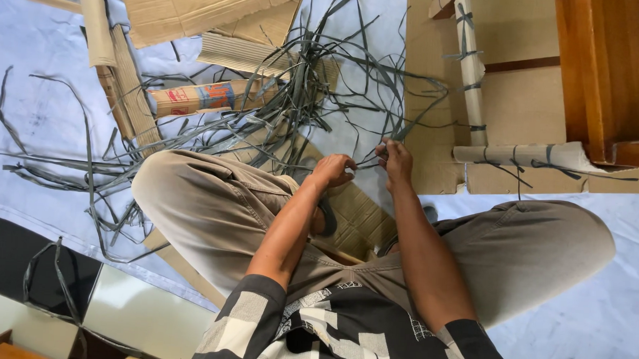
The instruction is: The recorder is wrapping the legs of a wooden table with protective cardboard and securing them with plastic straps for shipping.
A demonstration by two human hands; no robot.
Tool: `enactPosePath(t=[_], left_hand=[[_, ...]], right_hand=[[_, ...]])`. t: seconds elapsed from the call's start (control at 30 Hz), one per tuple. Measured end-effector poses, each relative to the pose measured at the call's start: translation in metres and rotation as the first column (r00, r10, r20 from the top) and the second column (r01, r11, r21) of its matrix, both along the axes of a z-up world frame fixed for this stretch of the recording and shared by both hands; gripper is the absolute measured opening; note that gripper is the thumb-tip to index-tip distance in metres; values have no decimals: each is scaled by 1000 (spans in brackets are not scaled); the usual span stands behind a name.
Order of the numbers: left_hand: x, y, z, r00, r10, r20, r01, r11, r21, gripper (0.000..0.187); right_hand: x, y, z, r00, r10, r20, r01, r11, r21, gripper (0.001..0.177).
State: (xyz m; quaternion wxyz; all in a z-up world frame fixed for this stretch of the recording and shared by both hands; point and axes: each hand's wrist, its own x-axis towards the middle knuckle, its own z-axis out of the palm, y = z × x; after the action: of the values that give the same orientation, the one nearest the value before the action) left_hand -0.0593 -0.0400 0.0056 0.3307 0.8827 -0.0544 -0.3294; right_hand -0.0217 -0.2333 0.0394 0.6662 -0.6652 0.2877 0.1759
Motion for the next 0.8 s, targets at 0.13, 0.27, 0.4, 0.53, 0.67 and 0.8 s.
enactPosePath(t=[0.13,0.27,0.4,0.53,0.67,0.8], left_hand=[[-8,9,-39,995,73,63,-79,991,105,26],[-17,21,-69,992,121,43,-126,981,146,35],[-19,19,-44,977,207,40,-211,966,152,31],[-20,15,-39,966,256,34,-258,957,136,30],[-23,14,-31,956,291,40,-294,949,114,29],[-22,12,-27,934,356,38,-358,928,101,27]], right_hand=[[3,-19,-69,999,47,-22,-51,972,-227,23],[7,-39,-118,996,91,-24,-82,708,-701,47],[8,6,-52,867,449,217,-47,506,-861,44],[23,46,-28,608,774,178,-308,436,-845,37],[36,75,-12,385,923,-12,-535,213,-817,42],[67,92,-23,341,936,-82,-527,118,-842,38]])
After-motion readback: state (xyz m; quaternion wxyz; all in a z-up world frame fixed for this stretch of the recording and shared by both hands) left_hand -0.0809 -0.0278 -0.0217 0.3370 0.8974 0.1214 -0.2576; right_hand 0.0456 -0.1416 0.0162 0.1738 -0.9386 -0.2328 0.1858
